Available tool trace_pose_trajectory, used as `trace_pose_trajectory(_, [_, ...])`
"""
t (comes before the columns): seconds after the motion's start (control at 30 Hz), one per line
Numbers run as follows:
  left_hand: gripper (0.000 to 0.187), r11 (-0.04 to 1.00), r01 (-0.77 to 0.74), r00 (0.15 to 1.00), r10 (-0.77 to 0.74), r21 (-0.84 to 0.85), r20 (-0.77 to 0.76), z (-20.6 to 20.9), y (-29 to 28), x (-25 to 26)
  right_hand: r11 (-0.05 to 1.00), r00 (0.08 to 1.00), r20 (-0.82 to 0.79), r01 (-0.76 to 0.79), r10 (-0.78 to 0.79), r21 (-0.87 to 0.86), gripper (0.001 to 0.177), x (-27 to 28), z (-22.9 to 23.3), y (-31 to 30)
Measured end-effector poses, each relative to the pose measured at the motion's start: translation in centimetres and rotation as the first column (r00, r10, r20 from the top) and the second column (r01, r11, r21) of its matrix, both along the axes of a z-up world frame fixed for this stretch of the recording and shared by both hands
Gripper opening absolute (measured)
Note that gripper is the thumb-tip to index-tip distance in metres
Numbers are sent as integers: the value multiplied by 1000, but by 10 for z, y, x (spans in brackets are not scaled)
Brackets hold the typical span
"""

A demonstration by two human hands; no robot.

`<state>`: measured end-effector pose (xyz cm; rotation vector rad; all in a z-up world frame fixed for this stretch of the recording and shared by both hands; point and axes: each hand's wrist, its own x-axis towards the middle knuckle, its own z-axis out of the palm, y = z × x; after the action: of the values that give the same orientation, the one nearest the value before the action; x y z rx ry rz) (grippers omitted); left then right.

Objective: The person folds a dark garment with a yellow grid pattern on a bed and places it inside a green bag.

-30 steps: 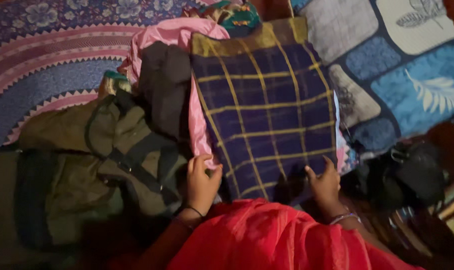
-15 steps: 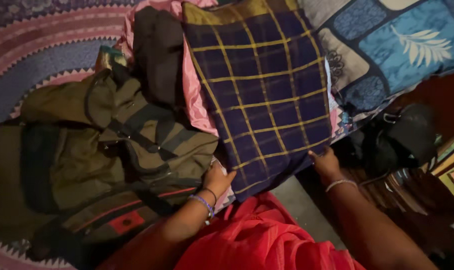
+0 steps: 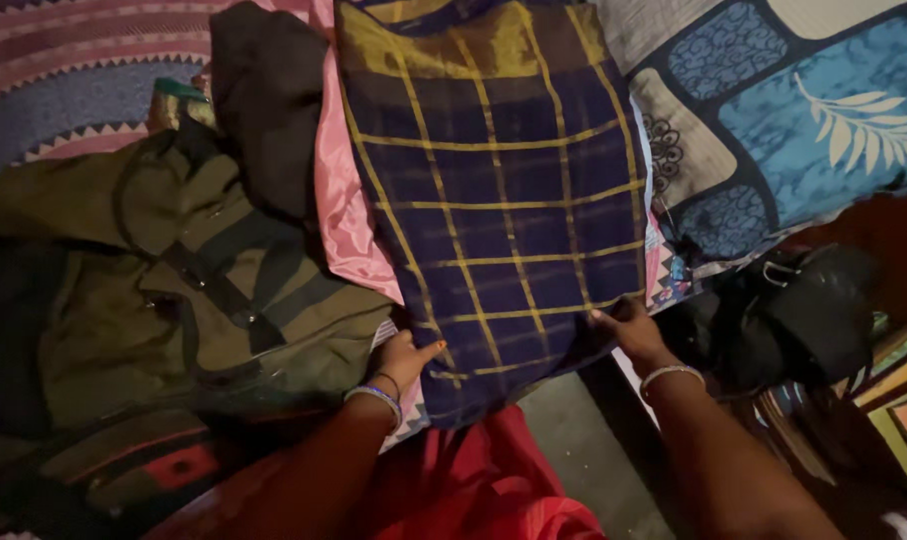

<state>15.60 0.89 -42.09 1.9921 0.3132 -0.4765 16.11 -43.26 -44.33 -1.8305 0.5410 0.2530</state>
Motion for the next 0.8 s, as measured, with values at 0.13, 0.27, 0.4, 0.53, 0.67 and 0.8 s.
trace_pose_trajectory(0.13, [42, 990, -61, 996, 68, 131, -51, 2, -6, -9, 995, 990, 123, 78, -69, -68, 81, 19, -19, 7])
trace_pose_trajectory(0.27, [30, 842, -241, 970, 223, -483, -94, 16, -15, -16, 839, 947, 60, 309, -317, -448, 105, 19, -13, 28])
trace_pose_trajectory(0.4, [26, 614, -386, 916, 165, -689, -367, 45, -11, -25, 871, 876, 1, 479, -482, -104, 107, 21, -19, 20])
trace_pose_trajectory(0.53, [36, 896, 243, 922, -94, -371, 376, 37, -2, -50, 898, 899, 12, 437, -437, -40, 103, 19, -10, 2])
trace_pose_trajectory(0.67, [29, 944, 173, 920, -53, -280, 389, 11, -1, -59, 940, 935, -98, 336, -340, -62, 77, 19, 6, -1])
trace_pose_trajectory(0.8, [32, 949, 277, 776, -126, -153, 619, 23, 4, -56, 963, 985, -95, 164, -147, 213, 70, 14, 3, -3])
